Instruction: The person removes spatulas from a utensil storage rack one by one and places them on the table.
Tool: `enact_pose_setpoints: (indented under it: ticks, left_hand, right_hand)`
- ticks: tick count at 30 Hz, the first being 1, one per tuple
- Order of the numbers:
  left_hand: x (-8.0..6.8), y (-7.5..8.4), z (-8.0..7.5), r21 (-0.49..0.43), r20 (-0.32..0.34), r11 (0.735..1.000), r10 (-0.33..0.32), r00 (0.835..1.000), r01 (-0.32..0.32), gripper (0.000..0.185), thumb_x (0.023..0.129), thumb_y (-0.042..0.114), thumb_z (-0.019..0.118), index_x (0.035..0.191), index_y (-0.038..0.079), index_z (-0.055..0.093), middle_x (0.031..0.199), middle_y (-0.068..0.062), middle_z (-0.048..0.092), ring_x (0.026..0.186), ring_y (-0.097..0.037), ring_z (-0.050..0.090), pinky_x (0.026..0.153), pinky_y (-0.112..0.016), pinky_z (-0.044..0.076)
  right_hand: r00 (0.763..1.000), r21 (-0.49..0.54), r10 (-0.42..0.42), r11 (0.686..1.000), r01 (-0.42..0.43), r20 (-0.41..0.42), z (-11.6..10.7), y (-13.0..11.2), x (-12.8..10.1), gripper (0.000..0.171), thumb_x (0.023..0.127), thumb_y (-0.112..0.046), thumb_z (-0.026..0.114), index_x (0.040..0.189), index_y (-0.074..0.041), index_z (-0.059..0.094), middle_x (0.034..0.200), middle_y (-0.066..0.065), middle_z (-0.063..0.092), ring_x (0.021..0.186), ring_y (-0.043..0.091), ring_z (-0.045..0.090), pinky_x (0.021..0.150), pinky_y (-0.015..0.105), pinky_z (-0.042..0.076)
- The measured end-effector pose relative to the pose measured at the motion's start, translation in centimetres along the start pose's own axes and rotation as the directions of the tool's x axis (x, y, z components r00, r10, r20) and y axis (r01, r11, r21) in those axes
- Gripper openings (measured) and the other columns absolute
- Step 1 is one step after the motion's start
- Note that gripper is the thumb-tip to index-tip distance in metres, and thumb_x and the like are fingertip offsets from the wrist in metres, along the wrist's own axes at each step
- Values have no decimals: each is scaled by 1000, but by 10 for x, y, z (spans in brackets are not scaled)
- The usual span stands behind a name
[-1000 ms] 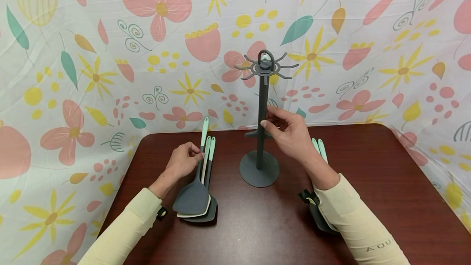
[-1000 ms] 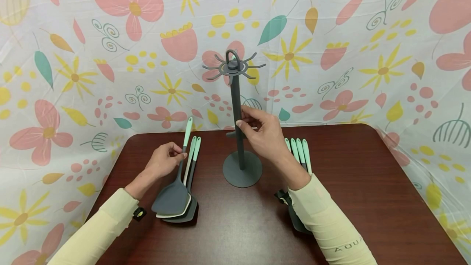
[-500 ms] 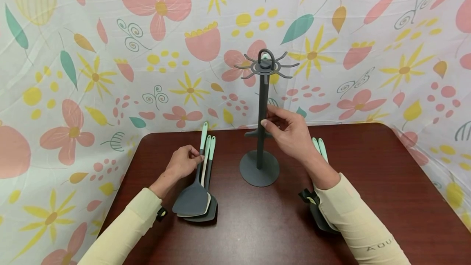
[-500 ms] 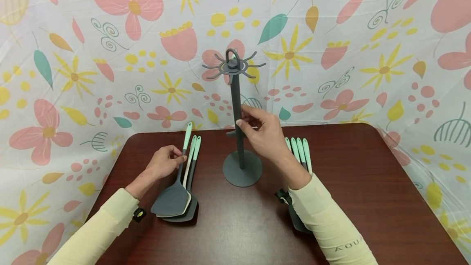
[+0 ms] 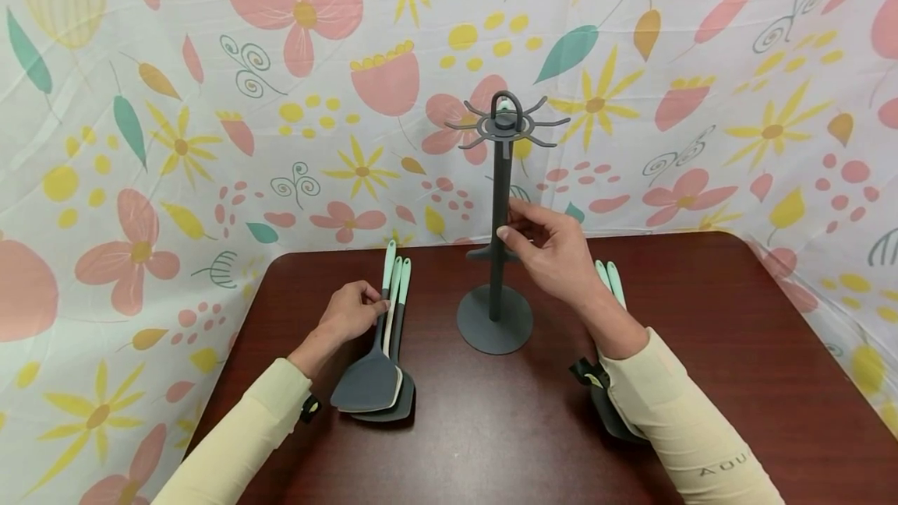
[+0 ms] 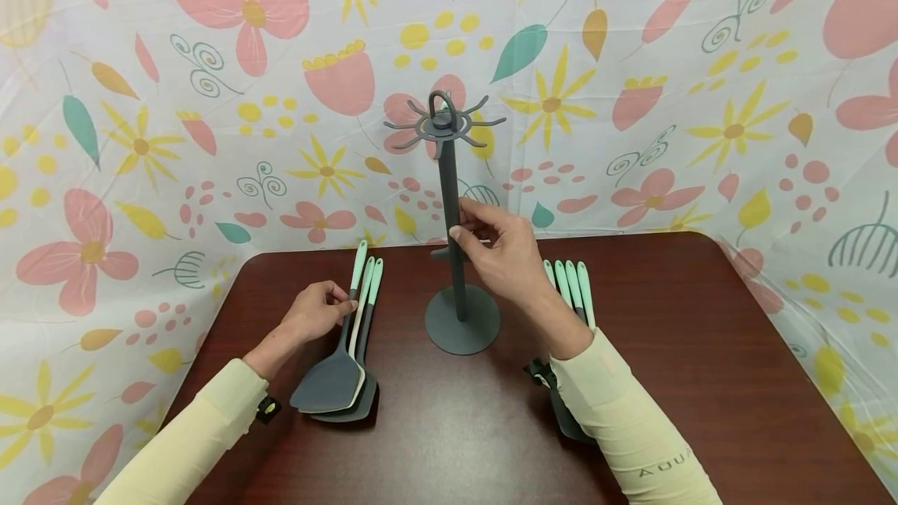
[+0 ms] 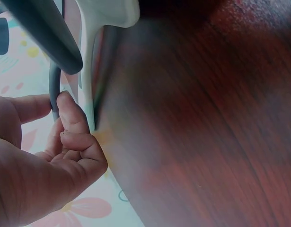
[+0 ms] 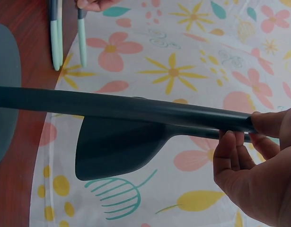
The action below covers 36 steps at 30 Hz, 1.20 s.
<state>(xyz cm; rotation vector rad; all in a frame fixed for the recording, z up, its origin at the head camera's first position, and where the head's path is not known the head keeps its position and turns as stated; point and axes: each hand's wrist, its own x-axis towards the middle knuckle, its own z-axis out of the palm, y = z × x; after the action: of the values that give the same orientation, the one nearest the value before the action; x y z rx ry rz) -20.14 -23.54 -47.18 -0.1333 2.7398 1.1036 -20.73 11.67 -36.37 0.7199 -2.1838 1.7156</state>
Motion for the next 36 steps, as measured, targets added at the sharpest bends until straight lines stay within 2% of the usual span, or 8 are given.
enact_pose_setpoints:
  ticks: [5,17,29,36]
  left_hand:
    - [0,-1,1,5,5,1000,-15,1000,15,22,104,30,71,108,8,67,85,-8,68,74,-21,65,67,-36,50]
    - [3,-8,5,17,16,999,-36,999,36,23,104,31,71,106,8,66,84,-6,69,73,-20,66,71,-38,52]
    - [4,-13,8,47,12,997,-58,998,57,25,103,31,72,107,7,66,80,-7,69,73,-22,65,71,-38,52]
    - [5,-17,10,39,9,998,-59,998,59,26,103,32,73,108,7,67,81,-7,70,73,-22,66,69,-37,51]
  right_hand:
    - [1000,-1,-4,1000,4,0,0,0,1,37,101,-5,72,138,-7,72,107,12,77,93,28,75,80,24,61]
    - [1000,4,7,1000,-7,2,1,0,0,37,101,-5,72,138,-9,72,108,12,77,94,24,75,81,25,61]
    - [1000,1,-4,1000,4,0,0,1,-1,37,101,-5,72,138,-8,71,107,13,77,93,26,74,80,24,60]
    - [1000,3,-11,1000,11,-3,1,1,-4,37,101,-5,72,138,-3,70,106,13,77,92,27,74,79,24,60]
